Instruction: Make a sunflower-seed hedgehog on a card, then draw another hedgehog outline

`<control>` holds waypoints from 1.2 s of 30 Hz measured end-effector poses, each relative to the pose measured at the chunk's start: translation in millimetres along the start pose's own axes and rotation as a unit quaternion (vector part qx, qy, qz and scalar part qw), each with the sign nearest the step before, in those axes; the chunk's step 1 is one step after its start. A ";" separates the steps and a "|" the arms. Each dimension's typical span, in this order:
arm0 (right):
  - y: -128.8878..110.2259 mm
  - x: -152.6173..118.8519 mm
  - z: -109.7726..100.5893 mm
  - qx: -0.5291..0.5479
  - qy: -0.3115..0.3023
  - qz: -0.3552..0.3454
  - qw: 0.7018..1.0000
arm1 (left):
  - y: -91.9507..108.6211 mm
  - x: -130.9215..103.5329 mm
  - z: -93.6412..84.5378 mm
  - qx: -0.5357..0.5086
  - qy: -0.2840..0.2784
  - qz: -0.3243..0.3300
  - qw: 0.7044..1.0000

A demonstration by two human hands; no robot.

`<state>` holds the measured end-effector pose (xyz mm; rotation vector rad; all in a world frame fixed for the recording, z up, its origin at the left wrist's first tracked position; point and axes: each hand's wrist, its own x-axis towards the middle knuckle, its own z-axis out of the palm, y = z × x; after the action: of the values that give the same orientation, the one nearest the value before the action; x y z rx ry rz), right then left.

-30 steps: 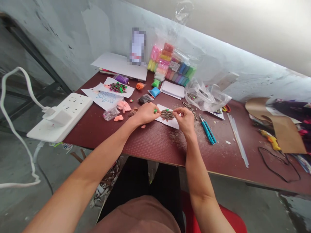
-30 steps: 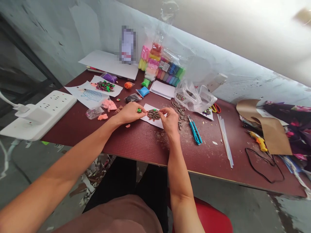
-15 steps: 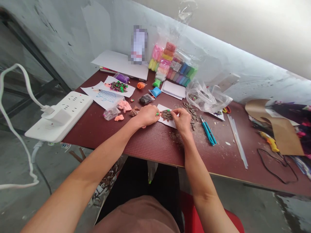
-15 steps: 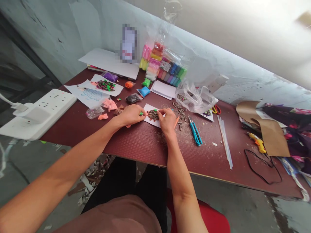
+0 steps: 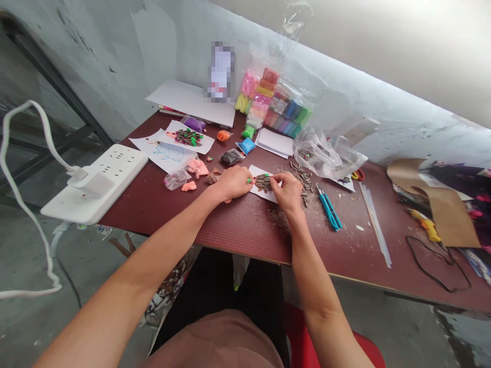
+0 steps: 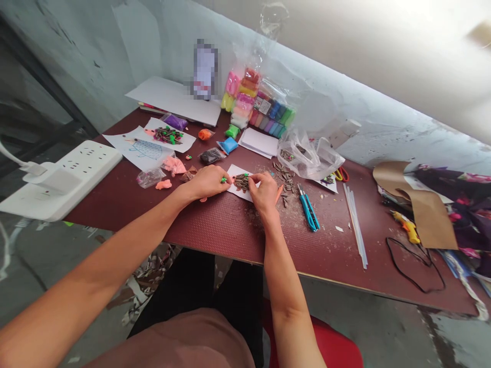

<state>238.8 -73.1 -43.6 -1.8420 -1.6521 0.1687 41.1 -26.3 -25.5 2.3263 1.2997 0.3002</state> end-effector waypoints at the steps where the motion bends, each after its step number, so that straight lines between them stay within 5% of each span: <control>1: -1.4 -0.2 -0.5 0.000 0.000 0.001 1.000 | 0.1 0.0 0.0 0.001 0.000 0.001 1.000; 36: -7.2 -0.9 -4.3 0.032 0.018 -0.016 0.999 | 2.5 -1.0 -4.1 0.015 -0.016 -0.009 1.000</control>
<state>234.8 -75.6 -36.7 -1.7596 -1.6327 0.1710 40.8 -27.0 -20.7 2.3331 1.3178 0.2368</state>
